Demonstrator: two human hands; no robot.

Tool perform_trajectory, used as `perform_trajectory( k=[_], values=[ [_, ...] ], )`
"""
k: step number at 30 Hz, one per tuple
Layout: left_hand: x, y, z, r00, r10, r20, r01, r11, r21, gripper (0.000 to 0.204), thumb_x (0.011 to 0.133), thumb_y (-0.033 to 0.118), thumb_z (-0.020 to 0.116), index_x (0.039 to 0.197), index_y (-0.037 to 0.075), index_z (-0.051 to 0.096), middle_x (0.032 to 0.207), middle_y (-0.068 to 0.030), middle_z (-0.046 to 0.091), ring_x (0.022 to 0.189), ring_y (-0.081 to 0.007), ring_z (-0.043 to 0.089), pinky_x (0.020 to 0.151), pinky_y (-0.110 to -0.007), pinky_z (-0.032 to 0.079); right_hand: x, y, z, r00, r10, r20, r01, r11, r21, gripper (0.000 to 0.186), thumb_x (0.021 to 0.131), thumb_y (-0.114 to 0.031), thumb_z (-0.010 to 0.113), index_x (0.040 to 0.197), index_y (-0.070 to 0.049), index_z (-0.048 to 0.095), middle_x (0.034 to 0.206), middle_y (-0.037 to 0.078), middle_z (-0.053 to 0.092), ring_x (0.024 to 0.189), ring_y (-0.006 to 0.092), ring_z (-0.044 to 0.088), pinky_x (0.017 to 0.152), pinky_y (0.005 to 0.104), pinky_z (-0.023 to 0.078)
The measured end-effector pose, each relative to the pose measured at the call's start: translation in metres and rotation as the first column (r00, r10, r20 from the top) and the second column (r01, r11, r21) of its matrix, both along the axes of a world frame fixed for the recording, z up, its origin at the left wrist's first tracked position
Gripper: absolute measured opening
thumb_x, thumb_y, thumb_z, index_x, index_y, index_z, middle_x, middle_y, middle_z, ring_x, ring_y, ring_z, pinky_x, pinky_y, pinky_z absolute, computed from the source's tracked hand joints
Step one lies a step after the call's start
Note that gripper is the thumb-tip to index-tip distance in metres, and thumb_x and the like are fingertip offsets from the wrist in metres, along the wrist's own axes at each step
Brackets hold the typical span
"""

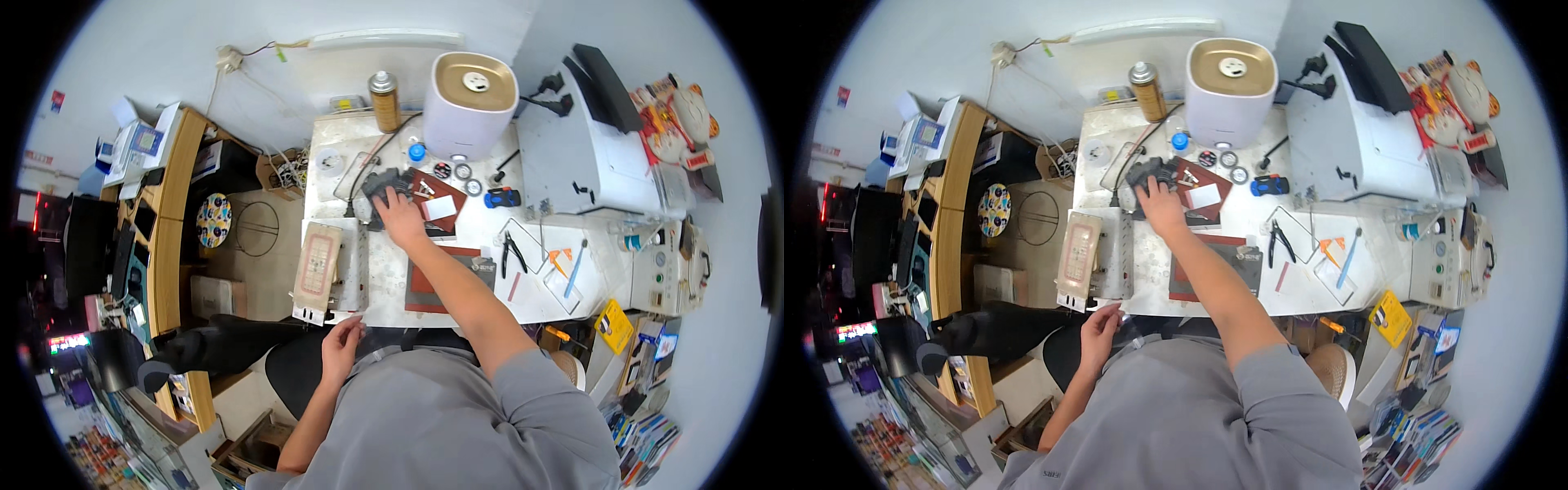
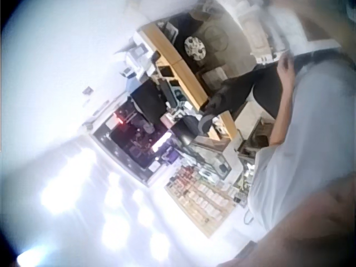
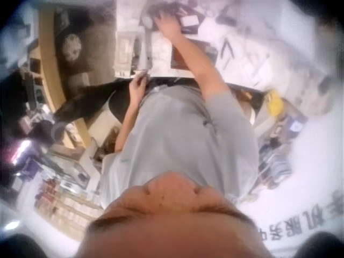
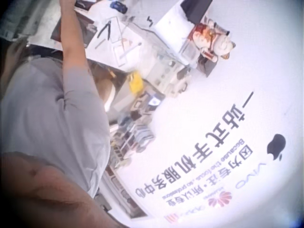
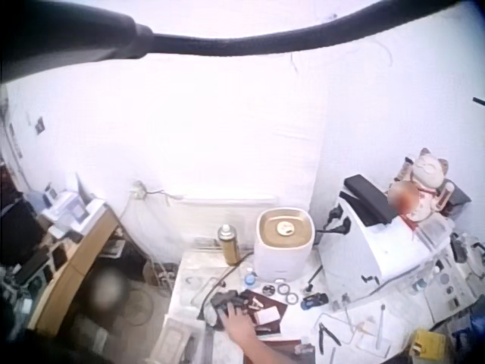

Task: The person moves between workstations in a repair shop, handling small electronic components and tools. They retrieve items from a drawer, use a lighter to heat a small metal piece, and manipulate components on a blue mat using tweezers and a screwdriver.

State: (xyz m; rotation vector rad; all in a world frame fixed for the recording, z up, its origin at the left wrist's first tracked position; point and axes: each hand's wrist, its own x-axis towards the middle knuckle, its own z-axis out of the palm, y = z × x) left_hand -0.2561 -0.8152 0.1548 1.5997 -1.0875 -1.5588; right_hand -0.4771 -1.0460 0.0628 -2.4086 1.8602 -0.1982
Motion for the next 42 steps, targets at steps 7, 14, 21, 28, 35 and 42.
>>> perform_trajectory(
  k=[7,14,21,28,35,42],
  values=[
    [0.029,0.038,-0.013,0.985,0.173,0.024,-0.174,0.984,0.049,0.025,0.102,0.002,0.057,0.126,0.0,0.066,0.111,-0.0065,0.07,0.094,-0.0114,0.066,0.08,-0.025,0.052,-0.041,0.03,0.039,0.835,-0.111,0.539,0.245,0.952,-0.183,0.053,0.071,-0.002,0.078,0.121,-0.012,0.063,0.13,0.011,0.056,0.115,0.0333,0.061,0.092,0.0413,0.054],
    [0.022,0.028,-0.02,0.98,0.199,0.017,-0.2,0.979,0.048,0.029,0.101,0.002,0.056,0.129,0.001,0.064,0.114,-0.0066,0.068,0.097,-0.0119,0.065,0.081,-0.026,0.052,-0.119,0.082,0.072,0.775,-0.268,0.572,0.43,0.887,-0.168,0.049,0.074,0.001,0.073,0.121,-0.01,0.066,0.131,0.015,0.06,0.121,0.0369,0.059,0.101,0.0422,0.049],
    [-0.02,0.034,-0.004,0.984,0.174,0.042,-0.175,0.984,0.021,0.027,0.1,0.0,0.058,0.126,0.0,0.066,0.108,-0.0057,0.07,0.092,-0.0101,0.066,0.078,-0.024,0.053,-0.139,0.092,0.064,0.768,-0.193,0.61,0.372,0.91,-0.181,0.049,0.072,0.002,0.072,0.12,-0.01,0.066,0.128,0.015,0.061,0.12,0.0367,0.059,0.102,0.0426,0.048],
    [-0.025,0.052,-0.01,0.981,0.193,0.028,-0.194,0.981,0.02,0.025,0.103,0.002,0.057,0.126,0.0,0.066,0.108,-0.0049,0.071,0.091,-0.0094,0.065,0.078,-0.023,0.052,-0.14,0.105,0.076,0.52,-0.155,0.84,0.379,0.923,-0.064,0.04,0.076,0.0,0.069,0.115,-0.006,0.067,0.114,0.015,0.066,0.109,0.0356,0.064,0.095,0.0401,0.051],
    [-0.042,0.012,-0.011,0.998,-0.014,0.061,0.014,1.0,-0.007,0.026,0.104,0.005,0.056,0.127,-0.001,0.065,0.107,-0.0061,0.069,0.091,-0.0104,0.065,0.079,-0.026,0.053,-0.176,0.157,0.066,0.371,-0.368,0.853,0.614,0.786,0.072,0.036,0.076,-0.002,0.07,0.112,-0.005,0.069,0.111,0.016,0.066,0.105,0.0354,0.065,0.092,0.0401,0.051],
    [-0.061,-0.025,-0.003,0.979,-0.196,0.058,0.199,0.979,-0.04,0.028,0.104,0.006,0.055,0.13,0.001,0.064,0.11,-0.0065,0.069,0.095,-0.0127,0.066,0.081,-0.027,0.052,-0.223,0.193,0.065,0.079,-0.426,0.901,0.779,0.591,0.21,0.036,0.08,-0.001,0.063,0.116,-0.003,0.069,0.108,0.013,0.066,0.096,0.0259,0.066,0.088,0.0343,0.052]
  ],
)
